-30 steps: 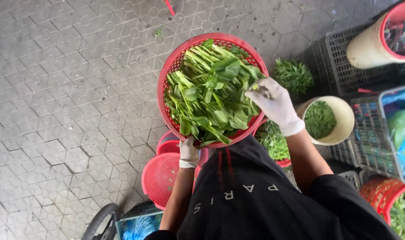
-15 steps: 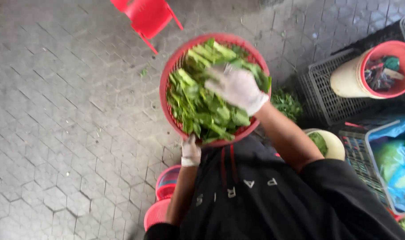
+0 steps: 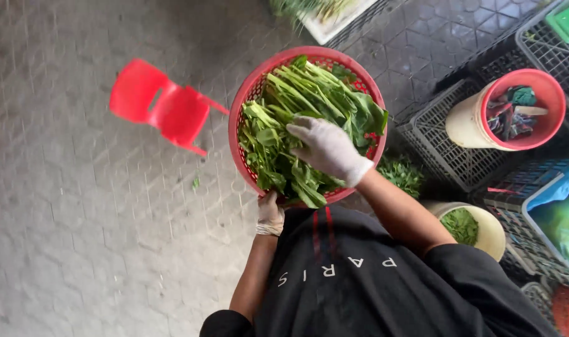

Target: Sorting and transferring leafy green vegetables from a bucket into a plastic basket at a market or processing area.

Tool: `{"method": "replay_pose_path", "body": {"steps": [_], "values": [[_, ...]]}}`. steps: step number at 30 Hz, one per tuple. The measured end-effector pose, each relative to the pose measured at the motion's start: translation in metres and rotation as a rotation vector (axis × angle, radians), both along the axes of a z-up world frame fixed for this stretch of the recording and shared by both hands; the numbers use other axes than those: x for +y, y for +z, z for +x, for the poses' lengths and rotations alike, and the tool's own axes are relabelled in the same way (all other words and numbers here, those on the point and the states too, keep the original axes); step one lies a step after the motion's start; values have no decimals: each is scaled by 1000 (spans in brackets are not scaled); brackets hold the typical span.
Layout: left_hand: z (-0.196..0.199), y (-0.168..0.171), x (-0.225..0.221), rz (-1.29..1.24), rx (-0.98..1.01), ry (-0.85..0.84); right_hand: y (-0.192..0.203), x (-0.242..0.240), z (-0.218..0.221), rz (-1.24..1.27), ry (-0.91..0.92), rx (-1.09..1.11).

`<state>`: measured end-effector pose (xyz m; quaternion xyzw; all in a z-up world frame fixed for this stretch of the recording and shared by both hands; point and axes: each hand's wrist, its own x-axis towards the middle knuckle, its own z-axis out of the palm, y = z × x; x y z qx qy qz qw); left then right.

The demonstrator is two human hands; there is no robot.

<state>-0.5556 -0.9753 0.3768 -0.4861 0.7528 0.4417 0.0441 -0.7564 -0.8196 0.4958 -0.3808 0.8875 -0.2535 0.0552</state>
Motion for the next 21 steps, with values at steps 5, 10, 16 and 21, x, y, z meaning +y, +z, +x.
{"method": "replay_pose_path", "body": {"steps": [5, 10, 16, 21], "values": [[-129, -93, -36, 616, 419, 421, 5, 70, -144, -237, -450, 32], [-253, -54, -30, 690, 358, 288, -36, 110, -239, -112, -755, -268], [-387, -72, 7, 801, 276, 116, -81, 184, -320, -31, -1162, -543], [-478, -134, 66, 752, -40, -77, -60, 265, -383, -236, -1260, -399]]}}
